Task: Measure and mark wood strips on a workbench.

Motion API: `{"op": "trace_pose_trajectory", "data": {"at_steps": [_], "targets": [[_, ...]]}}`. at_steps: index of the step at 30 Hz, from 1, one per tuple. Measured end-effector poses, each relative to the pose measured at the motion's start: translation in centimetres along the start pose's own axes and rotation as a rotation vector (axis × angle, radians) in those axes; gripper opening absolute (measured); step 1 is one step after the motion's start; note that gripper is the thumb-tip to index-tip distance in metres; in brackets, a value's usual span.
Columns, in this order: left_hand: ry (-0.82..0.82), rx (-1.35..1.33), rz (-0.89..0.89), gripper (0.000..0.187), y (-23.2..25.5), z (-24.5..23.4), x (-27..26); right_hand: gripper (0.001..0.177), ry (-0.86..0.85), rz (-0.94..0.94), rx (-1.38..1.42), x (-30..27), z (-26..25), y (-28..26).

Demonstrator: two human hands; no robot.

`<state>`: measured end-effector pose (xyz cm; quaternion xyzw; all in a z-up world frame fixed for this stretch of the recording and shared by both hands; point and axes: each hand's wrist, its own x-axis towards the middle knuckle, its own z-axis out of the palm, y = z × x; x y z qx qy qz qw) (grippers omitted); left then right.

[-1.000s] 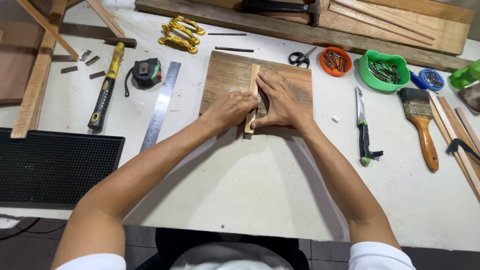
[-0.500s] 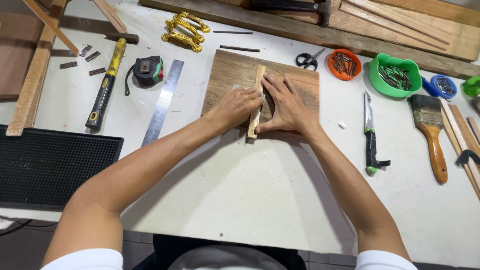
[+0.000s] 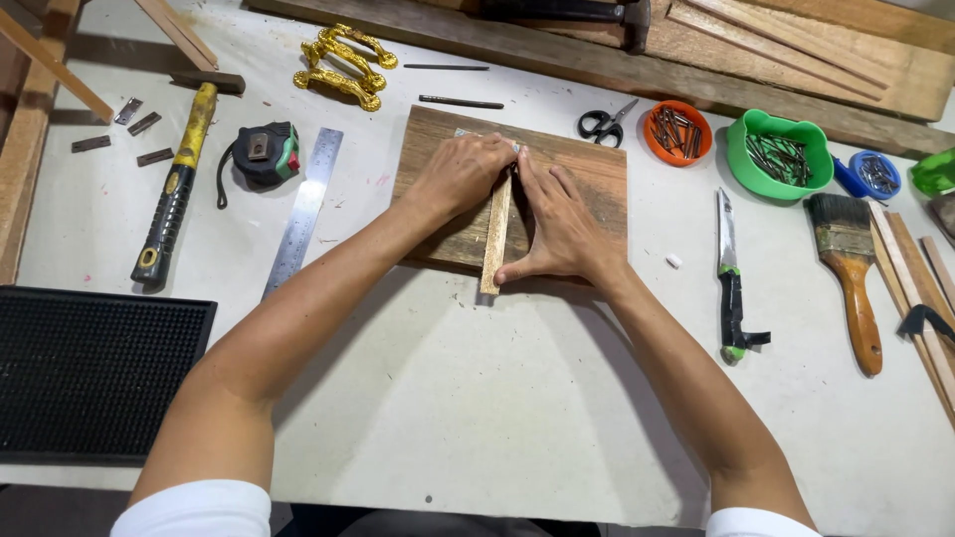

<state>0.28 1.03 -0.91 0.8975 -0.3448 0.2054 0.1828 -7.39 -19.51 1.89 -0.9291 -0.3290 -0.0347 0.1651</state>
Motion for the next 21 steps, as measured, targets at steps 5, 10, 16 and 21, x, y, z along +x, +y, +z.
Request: {"op": "trace_pose_trajectory", "data": {"at_steps": [5, 10, 16, 21], "targets": [[0.032, 0.015, 0.058, 0.009, 2.7, -1.5, -3.6, 0.177, -0.039, 0.010, -0.016, -0.3, 0.2, 0.1], [0.052, 0.095, 0.152, 0.009, 7.0, -5.0, -7.6, 0.167, -0.049, -0.041, -0.038, -0.3, -0.2, -0.1], [-0.072, 0.162, 0.179, 0.026, 10.0, -7.6, -9.2, 0.163, -0.058, -0.036, -0.056, -0.2, 0.0, 0.1], [-0.001, 0.221, 0.153, 0.011, 7.7, -5.2, -7.9, 0.163, -0.065, -0.044, -0.080, -0.2, -0.3, -0.1]]}}
